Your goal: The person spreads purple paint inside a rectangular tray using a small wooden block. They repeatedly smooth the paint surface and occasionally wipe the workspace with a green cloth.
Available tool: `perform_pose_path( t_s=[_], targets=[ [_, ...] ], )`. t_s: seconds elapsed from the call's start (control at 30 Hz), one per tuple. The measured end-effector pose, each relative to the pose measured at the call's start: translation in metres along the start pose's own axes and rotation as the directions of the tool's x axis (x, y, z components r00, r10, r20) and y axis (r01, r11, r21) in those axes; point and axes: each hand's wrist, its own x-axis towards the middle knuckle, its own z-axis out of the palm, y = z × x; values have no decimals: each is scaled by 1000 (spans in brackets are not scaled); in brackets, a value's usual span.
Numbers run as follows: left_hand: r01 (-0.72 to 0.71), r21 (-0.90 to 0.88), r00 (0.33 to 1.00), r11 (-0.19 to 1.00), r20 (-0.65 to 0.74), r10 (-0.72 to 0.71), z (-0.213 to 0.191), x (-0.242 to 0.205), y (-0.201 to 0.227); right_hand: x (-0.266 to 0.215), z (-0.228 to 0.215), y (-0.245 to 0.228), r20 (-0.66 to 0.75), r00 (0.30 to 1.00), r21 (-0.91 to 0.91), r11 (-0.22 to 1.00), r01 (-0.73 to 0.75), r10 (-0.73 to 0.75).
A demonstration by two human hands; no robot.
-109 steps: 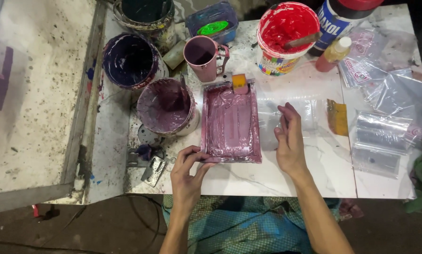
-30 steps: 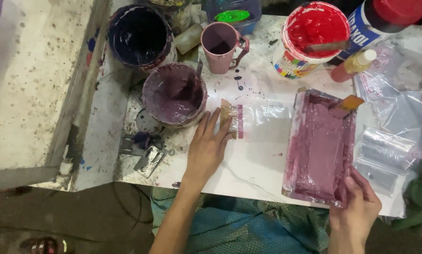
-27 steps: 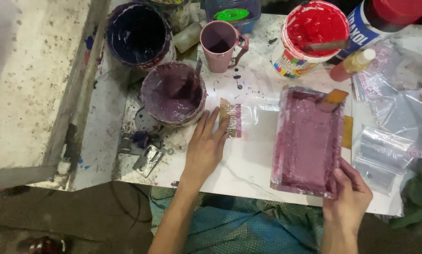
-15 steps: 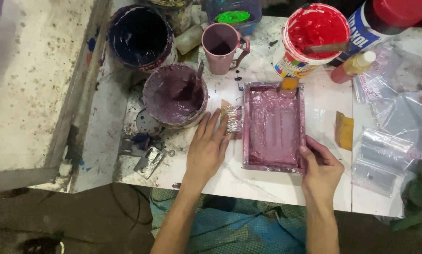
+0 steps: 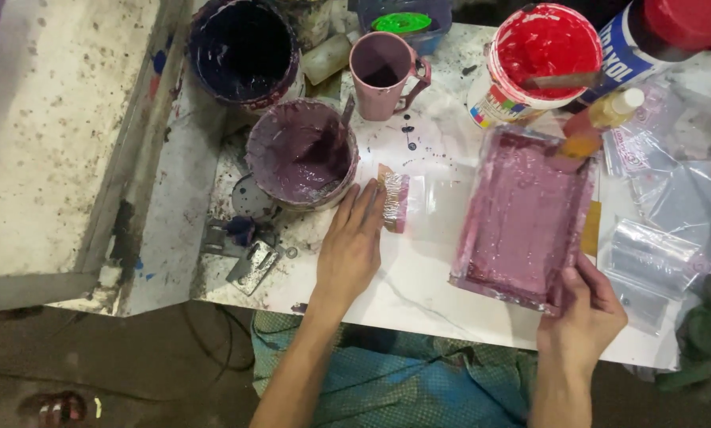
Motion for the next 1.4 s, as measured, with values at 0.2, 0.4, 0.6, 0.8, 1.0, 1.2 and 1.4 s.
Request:
perform_pose_path(
  t_s=[0.2,0.4,0.6,0.8,1.0,1.2,1.4],
  targets=[
    [6,-14,1000,1000,-17,-6,-3,1,3,-3,-1,-5,24,1000,-25,1000,-11,11],
    [1,24,1000,1000,-15,-1,2,0,1,-27,28,-13,212,977,-75,997,-19,35],
    [35,66,998,997,-48,-32,13,-3,-2,-37,50,-2,264,953,-124,974,188,-151],
    [36,70,999,997,-38,-33,12,-2,-1,-37,52,-4,321,937,-217,953,211,-135],
    [33,67,999,997,-44,-30,12,-1,0,-38,54,-7,340,932,-251,943,219,-126],
    [42,57,999,997,-25,-41,13,-2,-2,-40,55,-11,379,915,-342,897,280,-141],
    [47,55,999,997,-18,-46,12,-2,-1,-38,54,-13,383,909,-370,874,314,-165]
  ],
)
